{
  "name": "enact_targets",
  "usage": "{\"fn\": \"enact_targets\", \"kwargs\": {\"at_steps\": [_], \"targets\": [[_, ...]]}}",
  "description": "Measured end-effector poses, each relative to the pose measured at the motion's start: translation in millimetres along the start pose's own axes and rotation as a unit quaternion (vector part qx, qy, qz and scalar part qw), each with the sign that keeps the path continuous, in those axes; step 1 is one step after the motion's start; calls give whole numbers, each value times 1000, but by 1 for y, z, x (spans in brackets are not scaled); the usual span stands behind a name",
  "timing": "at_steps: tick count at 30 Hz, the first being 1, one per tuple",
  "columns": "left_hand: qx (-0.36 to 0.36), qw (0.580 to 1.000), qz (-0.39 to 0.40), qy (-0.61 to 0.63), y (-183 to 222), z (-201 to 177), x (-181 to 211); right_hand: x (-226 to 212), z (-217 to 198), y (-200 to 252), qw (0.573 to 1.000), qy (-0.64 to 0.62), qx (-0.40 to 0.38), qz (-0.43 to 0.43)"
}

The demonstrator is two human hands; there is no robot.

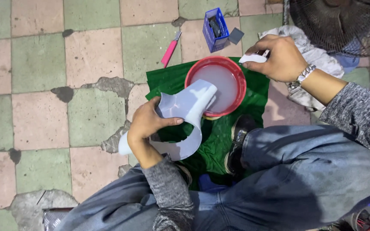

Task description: The person sands a plastic part by hand using a small piece of sandpaper, repeatedly dipping the sandpaper into a bucket of water and wiping the surface of the part.

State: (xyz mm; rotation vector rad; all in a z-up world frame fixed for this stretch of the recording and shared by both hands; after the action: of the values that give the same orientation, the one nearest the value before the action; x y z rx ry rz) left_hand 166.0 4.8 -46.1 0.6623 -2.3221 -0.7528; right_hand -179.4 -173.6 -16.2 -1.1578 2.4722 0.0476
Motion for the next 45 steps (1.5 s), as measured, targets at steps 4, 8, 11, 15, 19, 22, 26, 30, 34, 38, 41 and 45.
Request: {"fn": "enact_targets", "kwargs": {"at_steps": [4, 8, 11, 15, 19, 22, 26, 30, 34, 38, 41, 45], "targets": [[-88, 991, 7, 97, -26, 29, -17, -7, 17, 3, 999, -8, -34, 0], [-156, 968, 9, 195, -32, 46, -18, -15, 22, 6, 998, 3, -57, -21], [-148, 963, -18, 222, -46, 61, -24, -18, 26, 10, 997, 3, -76, -16], [-96, 939, 5, 329, -78, 91, -36, -19, 36, 15, 992, 7, -124, 0], [-41, 914, 78, 396, -100, 107, -38, -22, 32, 13, 992, 12, -121, -9], [-71, 924, 53, 371, -100, 106, -34, -19, 30, 13, 995, 6, -97, -10], [-98, 933, 22, 346, -107, 103, -40, -19, 33, 14, 992, -9, -123, 10], [-154, 899, -10, 410, -125, 111, -55, -17, 42, 14, 991, -15, -134, 7], [-131, 899, -28, 418, -145, 112, -68, -18, 48, 13, 990, -24, -140, 2], [-123, 888, -31, 442, -144, 109, -68, -13, 60, 14, 987, -13, -158, -2], [-111, 910, -17, 398, -131, 97, -62, -10, 75, 15, 980, 0, -198, 2], [-60, 950, -4, 305, -90, 59, -34, 5, 109, 21, 982, 44, -183, -5]]}}
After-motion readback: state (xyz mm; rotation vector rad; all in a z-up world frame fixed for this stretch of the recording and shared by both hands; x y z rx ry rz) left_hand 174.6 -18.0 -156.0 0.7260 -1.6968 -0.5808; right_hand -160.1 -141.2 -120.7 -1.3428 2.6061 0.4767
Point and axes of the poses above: each hand's wrist, its own y-axis away from the middle knuckle, its own z-axis out of the palm, x = y × z, the point moved 4 cm from there along -y, towards the middle knuckle, and after that the axes turned 14 degrees about -z, right-handed, at the moved point
